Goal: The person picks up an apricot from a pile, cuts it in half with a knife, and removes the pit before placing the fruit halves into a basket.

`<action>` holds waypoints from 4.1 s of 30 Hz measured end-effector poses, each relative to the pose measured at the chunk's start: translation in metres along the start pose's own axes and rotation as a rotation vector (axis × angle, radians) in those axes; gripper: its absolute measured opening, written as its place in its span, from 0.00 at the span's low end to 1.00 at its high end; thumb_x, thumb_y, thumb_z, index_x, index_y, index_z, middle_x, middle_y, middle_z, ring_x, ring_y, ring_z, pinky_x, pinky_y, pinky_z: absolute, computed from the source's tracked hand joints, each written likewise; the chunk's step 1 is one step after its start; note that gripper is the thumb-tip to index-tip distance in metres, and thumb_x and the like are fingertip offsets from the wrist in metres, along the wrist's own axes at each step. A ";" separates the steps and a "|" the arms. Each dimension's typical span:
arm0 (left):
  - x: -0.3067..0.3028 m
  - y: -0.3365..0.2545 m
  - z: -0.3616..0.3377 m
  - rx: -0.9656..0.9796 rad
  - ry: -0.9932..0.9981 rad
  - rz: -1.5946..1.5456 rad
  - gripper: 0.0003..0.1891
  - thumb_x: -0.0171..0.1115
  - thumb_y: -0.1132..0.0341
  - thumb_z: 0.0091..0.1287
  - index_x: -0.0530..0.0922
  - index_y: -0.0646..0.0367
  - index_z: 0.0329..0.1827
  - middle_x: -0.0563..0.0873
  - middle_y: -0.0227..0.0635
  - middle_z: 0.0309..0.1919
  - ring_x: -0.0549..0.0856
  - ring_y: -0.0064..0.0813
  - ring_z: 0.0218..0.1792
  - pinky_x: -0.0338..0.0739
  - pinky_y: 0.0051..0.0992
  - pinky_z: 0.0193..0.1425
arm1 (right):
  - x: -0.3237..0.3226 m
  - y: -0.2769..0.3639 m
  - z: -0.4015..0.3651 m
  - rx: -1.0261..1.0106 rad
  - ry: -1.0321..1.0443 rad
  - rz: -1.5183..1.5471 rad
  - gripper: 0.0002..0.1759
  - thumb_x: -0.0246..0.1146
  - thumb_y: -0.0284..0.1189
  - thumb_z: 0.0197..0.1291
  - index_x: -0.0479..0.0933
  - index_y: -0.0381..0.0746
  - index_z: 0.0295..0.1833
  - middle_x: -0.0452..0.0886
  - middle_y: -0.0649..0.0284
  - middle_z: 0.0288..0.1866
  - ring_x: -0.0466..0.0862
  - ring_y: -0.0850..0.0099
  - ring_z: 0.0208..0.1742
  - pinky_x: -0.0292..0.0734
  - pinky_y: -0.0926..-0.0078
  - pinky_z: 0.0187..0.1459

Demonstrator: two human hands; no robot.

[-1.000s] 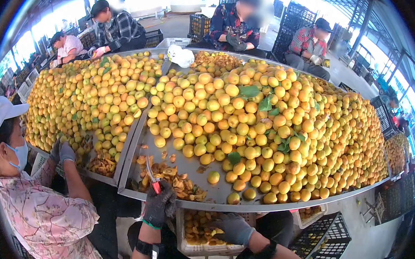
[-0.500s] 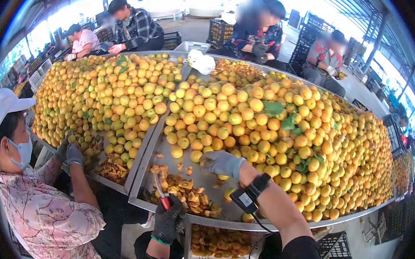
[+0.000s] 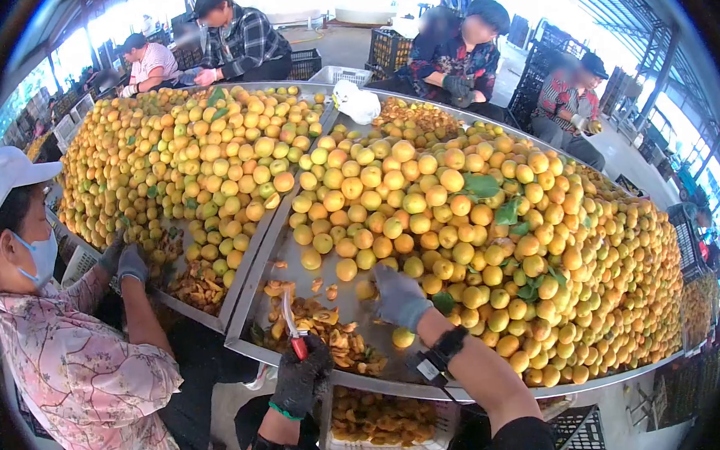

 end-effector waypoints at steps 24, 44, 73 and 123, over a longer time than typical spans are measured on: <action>0.093 0.089 -0.152 -0.144 0.489 0.054 0.19 0.65 0.74 0.61 0.74 0.59 0.56 0.81 0.35 0.34 0.82 0.29 0.29 0.79 0.29 0.29 | 0.051 0.058 -0.380 0.418 0.399 2.066 0.17 0.58 0.37 0.70 0.74 0.38 0.57 0.81 0.61 0.50 0.83 0.71 0.47 0.80 0.74 0.49; 0.114 0.092 -0.192 0.606 0.335 1.520 0.15 0.70 0.61 0.58 0.78 0.57 0.44 0.84 0.45 0.32 0.85 0.49 0.34 0.79 0.40 0.36 | 0.044 0.029 -0.402 0.155 -0.155 2.422 0.23 0.60 0.29 0.66 0.66 0.39 0.65 0.76 0.59 0.56 0.79 0.67 0.55 0.75 0.65 0.60; 0.091 0.083 -0.201 0.490 0.618 1.263 0.16 0.64 0.58 0.67 0.78 0.59 0.50 0.85 0.47 0.34 0.85 0.49 0.34 0.80 0.40 0.37 | 0.051 0.037 -0.392 0.232 -0.279 2.639 0.28 0.62 0.39 0.64 0.65 0.42 0.67 0.72 0.55 0.63 0.71 0.58 0.67 0.61 0.54 0.72; 0.083 0.093 -0.217 0.803 0.530 1.548 0.16 0.65 0.52 0.65 0.80 0.57 0.41 0.82 0.39 0.21 0.83 0.41 0.20 0.76 0.36 0.22 | 0.050 0.064 -0.390 -0.007 -0.460 2.041 0.24 0.65 0.35 0.64 0.62 0.46 0.61 0.71 0.58 0.62 0.70 0.59 0.69 0.63 0.56 0.69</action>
Point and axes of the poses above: each hand's wrist, its own z-axis towards the middle knuckle, its own x-axis out of the palm, y = z × x, the point moved 1 cm from there along z, towards the middle knuckle
